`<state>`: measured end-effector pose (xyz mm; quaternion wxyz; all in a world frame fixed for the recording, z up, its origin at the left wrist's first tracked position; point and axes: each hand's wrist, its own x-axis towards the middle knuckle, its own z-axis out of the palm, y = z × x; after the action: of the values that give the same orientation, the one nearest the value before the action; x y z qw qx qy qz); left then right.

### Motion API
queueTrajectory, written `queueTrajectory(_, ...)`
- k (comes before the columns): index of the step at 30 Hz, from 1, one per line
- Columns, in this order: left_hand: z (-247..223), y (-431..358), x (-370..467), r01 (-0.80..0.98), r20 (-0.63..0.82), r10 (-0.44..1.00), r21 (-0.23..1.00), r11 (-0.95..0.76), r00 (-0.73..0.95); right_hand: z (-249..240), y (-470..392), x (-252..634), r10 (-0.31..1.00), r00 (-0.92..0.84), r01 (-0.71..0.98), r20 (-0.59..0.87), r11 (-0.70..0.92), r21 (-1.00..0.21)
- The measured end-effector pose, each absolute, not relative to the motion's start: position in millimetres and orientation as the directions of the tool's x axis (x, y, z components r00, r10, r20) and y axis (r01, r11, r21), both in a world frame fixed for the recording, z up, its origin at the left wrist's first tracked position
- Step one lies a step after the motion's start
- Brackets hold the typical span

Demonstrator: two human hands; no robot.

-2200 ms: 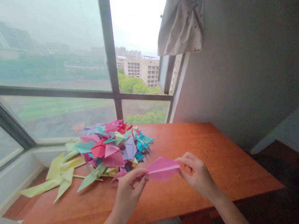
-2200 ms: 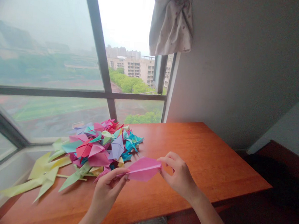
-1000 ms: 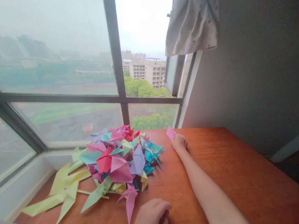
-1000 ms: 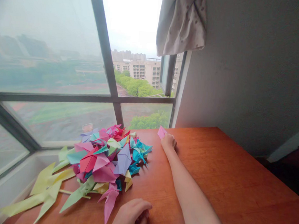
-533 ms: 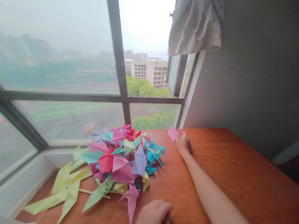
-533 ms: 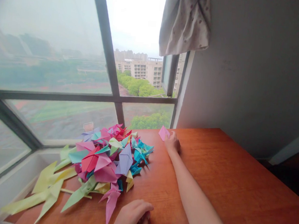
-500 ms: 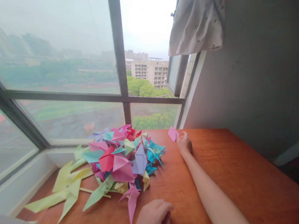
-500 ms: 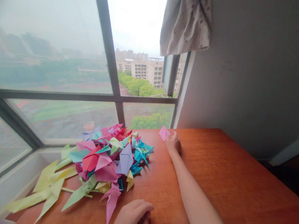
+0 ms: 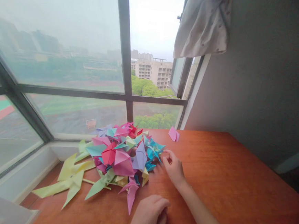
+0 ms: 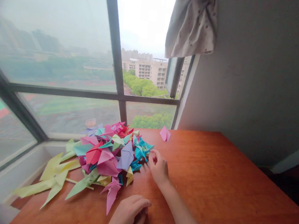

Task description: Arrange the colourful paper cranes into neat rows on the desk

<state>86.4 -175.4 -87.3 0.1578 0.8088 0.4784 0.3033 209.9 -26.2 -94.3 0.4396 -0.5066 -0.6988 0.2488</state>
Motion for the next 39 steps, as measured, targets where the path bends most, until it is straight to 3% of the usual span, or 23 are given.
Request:
queueTrajectory(5,-77,-179,83,0.597,0.445,0.848,0.609,-0.522,0.288,-104,-48,201,0.883,-0.216,0.433,0.416,0.468,-0.77)
queueTrajectory(10,-59,-192,68,0.526,0.59,0.783,0.61,-0.593,0.199,-106,-47,202,0.86,-0.218,0.416,0.462,0.51,-0.753)
queueTrajectory(15,-28,-203,30,0.647,0.629,0.772,0.549,-0.528,0.096,-106,-46,203,0.854,-0.215,0.413,0.473,0.518,-0.749)
queueTrajectory(18,-18,-193,-1,0.847,0.623,0.782,0.426,-0.319,-0.019,-107,-45,205,0.854,-0.208,0.417,0.478,0.519,-0.746)
queueTrajectory(22,-15,-170,-33,0.998,0.599,0.8,0.055,0.002,-0.035,-107,-43,206,0.845,-0.212,0.404,0.49,0.533,-0.744)
queueTrajectory(25,-15,-158,-42,0.987,0.559,0.829,-0.138,0.087,0.005,-107,-42,206,0.844,-0.217,0.403,0.491,0.536,-0.742)
queueTrajectory(28,-15,-151,-46,0.972,0.519,0.854,-0.214,0.092,0.034,-107,-43,206,0.84,-0.226,0.398,0.493,0.542,-0.74)
queueTrajectory(32,-10,-146,-49,0.969,0.544,0.839,-0.218,0.114,0.024,-108,-44,206,0.834,-0.259,0.383,0.487,0.551,-0.741)
queueTrajectory(39,17,-139,-51,0.982,0.72,0.685,-0.031,0.186,-0.107,-108,-43,207,0.816,-0.281,0.376,0.506,0.578,-0.724)
